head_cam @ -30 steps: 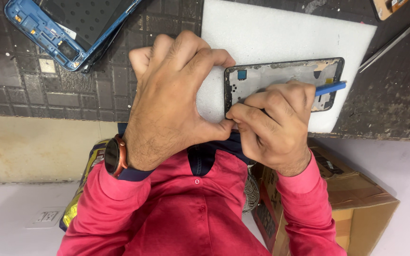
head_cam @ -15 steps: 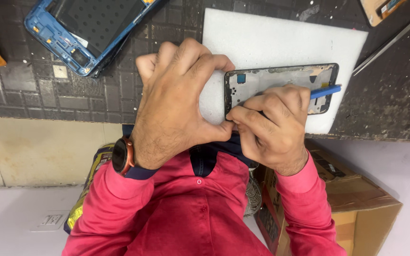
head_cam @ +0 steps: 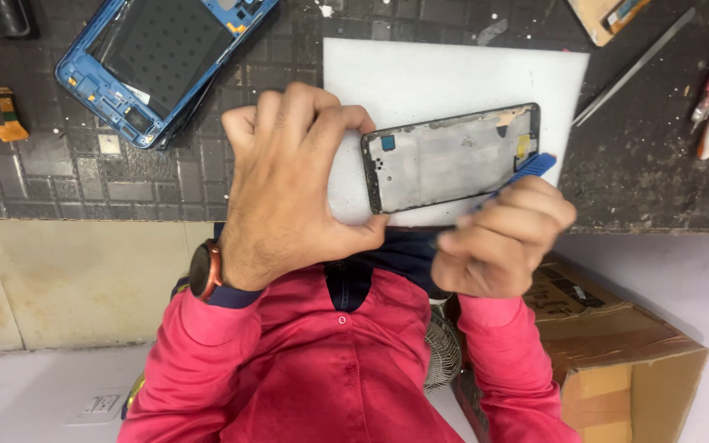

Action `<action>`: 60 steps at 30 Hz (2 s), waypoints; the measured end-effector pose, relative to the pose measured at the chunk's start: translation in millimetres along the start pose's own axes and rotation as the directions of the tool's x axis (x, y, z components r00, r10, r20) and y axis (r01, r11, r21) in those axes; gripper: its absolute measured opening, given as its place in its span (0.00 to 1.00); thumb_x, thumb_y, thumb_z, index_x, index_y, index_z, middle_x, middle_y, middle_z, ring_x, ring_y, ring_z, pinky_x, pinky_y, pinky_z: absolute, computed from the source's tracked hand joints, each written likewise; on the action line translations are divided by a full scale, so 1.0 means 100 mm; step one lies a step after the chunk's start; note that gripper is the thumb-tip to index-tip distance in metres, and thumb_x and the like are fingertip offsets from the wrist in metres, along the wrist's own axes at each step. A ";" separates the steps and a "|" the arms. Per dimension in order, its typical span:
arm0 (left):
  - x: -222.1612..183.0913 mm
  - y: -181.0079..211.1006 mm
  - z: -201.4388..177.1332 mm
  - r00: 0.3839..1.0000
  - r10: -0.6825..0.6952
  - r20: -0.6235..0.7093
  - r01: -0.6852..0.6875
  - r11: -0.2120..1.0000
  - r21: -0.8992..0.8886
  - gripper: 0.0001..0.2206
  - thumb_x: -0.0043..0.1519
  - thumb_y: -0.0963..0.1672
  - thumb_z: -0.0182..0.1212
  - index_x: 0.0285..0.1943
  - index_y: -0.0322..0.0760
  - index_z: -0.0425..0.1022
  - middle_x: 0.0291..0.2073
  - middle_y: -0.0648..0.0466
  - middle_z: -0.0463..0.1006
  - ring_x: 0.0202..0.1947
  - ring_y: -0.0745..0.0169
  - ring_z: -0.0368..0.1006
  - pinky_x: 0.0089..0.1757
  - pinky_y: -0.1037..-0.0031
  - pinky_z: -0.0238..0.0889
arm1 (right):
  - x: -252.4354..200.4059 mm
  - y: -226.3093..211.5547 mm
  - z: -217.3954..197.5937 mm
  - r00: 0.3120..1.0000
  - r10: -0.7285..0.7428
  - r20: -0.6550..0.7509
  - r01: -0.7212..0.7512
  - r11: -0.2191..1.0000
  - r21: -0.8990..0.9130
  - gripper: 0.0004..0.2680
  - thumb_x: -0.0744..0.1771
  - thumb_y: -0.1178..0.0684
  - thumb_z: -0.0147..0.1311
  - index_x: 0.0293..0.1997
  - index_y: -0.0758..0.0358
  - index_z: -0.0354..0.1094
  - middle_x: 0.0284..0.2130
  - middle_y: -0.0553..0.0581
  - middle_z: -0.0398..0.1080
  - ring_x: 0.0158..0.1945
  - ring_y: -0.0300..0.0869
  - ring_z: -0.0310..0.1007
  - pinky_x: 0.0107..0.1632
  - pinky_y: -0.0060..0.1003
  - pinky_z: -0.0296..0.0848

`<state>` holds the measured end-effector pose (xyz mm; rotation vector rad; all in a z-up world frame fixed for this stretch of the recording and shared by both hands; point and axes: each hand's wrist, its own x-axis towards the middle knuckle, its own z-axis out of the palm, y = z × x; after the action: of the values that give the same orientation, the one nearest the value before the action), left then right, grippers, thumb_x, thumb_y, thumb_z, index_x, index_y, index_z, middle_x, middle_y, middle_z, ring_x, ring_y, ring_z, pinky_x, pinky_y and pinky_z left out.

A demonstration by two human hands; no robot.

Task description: The person uses a utility knife and tweezers to carefully scrape and remove adhesive residue from the inner frame of a disassembled smartphone. They work methodically around the edges and corners of the frame, lifting small pieces of residue with the tweezers.

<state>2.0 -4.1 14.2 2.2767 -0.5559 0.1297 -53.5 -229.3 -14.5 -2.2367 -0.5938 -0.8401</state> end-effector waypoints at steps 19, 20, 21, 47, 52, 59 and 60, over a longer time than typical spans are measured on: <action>0.83 0.68 0.62 0.913 0.239 0.331 -0.331 0.908 0.256 0.27 0.48 0.43 0.69 0.60 0.39 0.73 0.49 0.50 0.72 0.53 0.50 0.68 0.46 0.61 0.60 | 0.05 -0.14 0.00 0.714 0.373 -0.593 -0.054 0.873 0.484 0.11 0.71 0.47 0.52 0.37 0.51 0.50 0.31 0.47 0.56 0.37 0.37 0.58 0.48 0.35 0.62; 0.86 0.68 0.64 0.900 0.259 0.350 -0.349 0.911 0.222 0.29 0.48 0.43 0.69 0.63 0.41 0.72 0.49 0.50 0.72 0.52 0.48 0.68 0.45 0.60 0.60 | 0.04 -0.19 -0.07 0.704 0.364 -0.610 -0.054 0.884 0.464 0.11 0.71 0.47 0.52 0.37 0.51 0.50 0.31 0.46 0.56 0.37 0.37 0.58 0.49 0.35 0.63; 0.87 0.70 0.68 0.889 0.227 0.397 -0.343 0.905 0.250 0.27 0.48 0.42 0.69 0.60 0.40 0.73 0.49 0.49 0.72 0.53 0.49 0.68 0.47 0.57 0.60 | 0.03 -0.23 -0.16 0.705 0.344 -0.620 -0.036 0.891 0.453 0.11 0.71 0.47 0.52 0.37 0.52 0.51 0.31 0.46 0.56 0.38 0.37 0.59 0.50 0.35 0.64; 0.42 0.45 0.17 0.981 -0.142 -0.134 0.025 0.771 -0.636 0.17 0.67 0.36 0.67 0.60 0.29 0.62 0.50 0.50 0.69 0.53 0.64 0.70 0.55 0.74 0.69 | 0.08 -0.53 -0.64 0.715 0.643 -0.274 -0.577 0.765 0.286 0.05 0.77 0.55 0.45 0.51 0.64 0.53 0.42 0.56 0.60 0.42 0.34 0.57 0.50 0.27 0.59; 0.01 0.62 0.63 0.870 -0.492 -0.033 0.189 0.395 -0.899 0.20 0.67 0.36 0.64 0.62 0.32 0.57 0.52 0.52 0.69 0.49 0.71 0.71 0.52 0.77 0.70 | 0.28 -0.40 -0.51 0.843 0.538 -0.023 -0.538 0.840 -0.063 0.02 0.73 0.64 0.45 0.49 0.66 0.56 0.44 0.58 0.60 0.45 0.40 0.58 0.52 0.33 0.60; -0.06 0.58 0.59 0.871 -0.485 -0.080 0.273 0.614 -0.741 0.22 0.64 0.39 0.68 0.61 0.31 0.58 0.46 0.48 0.77 0.46 0.66 0.79 0.45 0.75 0.74 | 0.44 -0.07 -0.24 0.915 0.332 0.228 -0.255 0.916 -0.310 0.07 0.69 0.68 0.54 0.49 0.64 0.63 0.44 0.57 0.65 0.50 0.51 0.61 0.57 0.43 0.56; -0.09 0.58 0.52 0.892 -0.419 -0.172 0.264 0.789 -0.555 0.23 0.62 0.40 0.69 0.60 0.31 0.60 0.46 0.46 0.77 0.46 0.59 0.78 0.45 0.72 0.72 | 0.42 -0.03 -0.18 0.919 0.315 0.236 -0.234 0.919 -0.316 0.07 0.70 0.67 0.55 0.49 0.63 0.64 0.45 0.58 0.64 0.51 0.51 0.60 0.58 0.43 0.56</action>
<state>-35.5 -73.4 14.4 1.7425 0.0030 0.1080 -33.3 -232.5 26.6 -2.6514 -0.2801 -0.4851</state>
